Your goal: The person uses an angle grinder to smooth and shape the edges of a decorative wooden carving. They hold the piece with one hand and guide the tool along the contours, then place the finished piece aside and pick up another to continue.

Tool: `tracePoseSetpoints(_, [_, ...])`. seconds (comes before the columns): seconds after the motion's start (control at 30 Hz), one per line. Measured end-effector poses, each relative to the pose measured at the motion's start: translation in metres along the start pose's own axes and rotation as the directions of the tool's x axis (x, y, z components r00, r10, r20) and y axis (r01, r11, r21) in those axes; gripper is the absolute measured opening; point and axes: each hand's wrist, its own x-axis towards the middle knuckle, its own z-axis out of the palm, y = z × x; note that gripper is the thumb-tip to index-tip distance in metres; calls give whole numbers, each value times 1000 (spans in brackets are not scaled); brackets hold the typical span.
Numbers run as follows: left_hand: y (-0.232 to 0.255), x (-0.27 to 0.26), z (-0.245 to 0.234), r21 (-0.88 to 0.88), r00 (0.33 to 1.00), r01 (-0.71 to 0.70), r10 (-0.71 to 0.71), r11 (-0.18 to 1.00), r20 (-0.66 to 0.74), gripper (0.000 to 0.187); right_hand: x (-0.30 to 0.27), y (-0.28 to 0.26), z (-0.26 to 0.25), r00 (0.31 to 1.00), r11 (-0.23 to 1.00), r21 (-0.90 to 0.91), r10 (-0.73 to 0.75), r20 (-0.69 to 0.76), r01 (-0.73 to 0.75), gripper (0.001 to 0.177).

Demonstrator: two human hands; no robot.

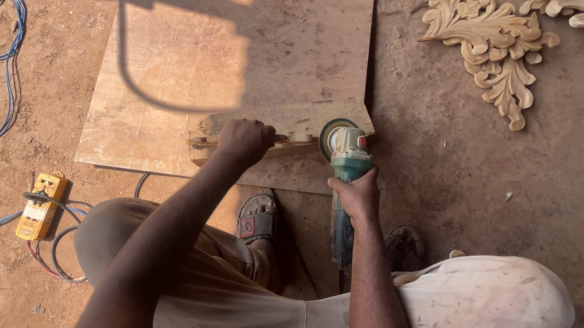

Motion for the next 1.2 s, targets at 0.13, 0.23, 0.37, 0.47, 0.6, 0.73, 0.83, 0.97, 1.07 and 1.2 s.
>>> tracePoseSetpoints(0.13, [2, -1, -4, 22, 1000, 3, -4, 1000, 28, 27, 2, 2, 6, 998, 996, 84, 26, 59, -31, 94])
tracePoseSetpoints(0.23, [3, -4, -9, 17, 999, 8, -9, 1000, 34, 27, 3, 2, 10, 996, 994, 102, 23, 89, -32, 95])
tracePoseSetpoints(0.37, [5, -8, -13, -26, 1000, 7, -8, 1000, -26, 22, 5, 3, 14, 992, 994, 103, 28, 123, -41, 101])
tracePoseSetpoints(0.47, [6, -9, -15, -28, 999, 4, -5, 1000, -33, 22, 7, 5, 16, 991, 995, 81, 44, 124, -54, 102])
tracePoseSetpoints(0.6, [5, -9, -17, -2, 1000, -13, 13, 1000, -21, 22, 6, 8, 16, 995, 999, 45, 22, 96, -27, 99])
tracePoseSetpoints(0.73, [5, -5, -14, -14, 1000, -7, 7, 1000, -11, 20, 4, 5, 11, 999, 994, -105, -12, 32, 15, 99])
tracePoseSetpoints(0.83, [5, -3, -11, -15, 1000, -12, 12, 1000, 22, 20, 1, 0, 6, 999, 973, -231, 32, 15, -28, 103])
tracePoseSetpoints(0.97, [5, -1, -11, 9, 999, -29, 28, 1000, 28, 20, -2, -9, 1, 999, 942, -334, 40, -18, -44, 102])
tracePoseSetpoints(1.07, [7, -2, -12, 19, 999, -31, 31, 999, 32, 19, -6, -13, -2, 999, 912, -408, 20, -49, -38, 101])
tracePoseSetpoints(1.2, [8, -4, -13, 15, 999, -38, 39, 999, -10, 16, -7, -15, -5, 996, 875, -479, 41, -81, -75, 99])
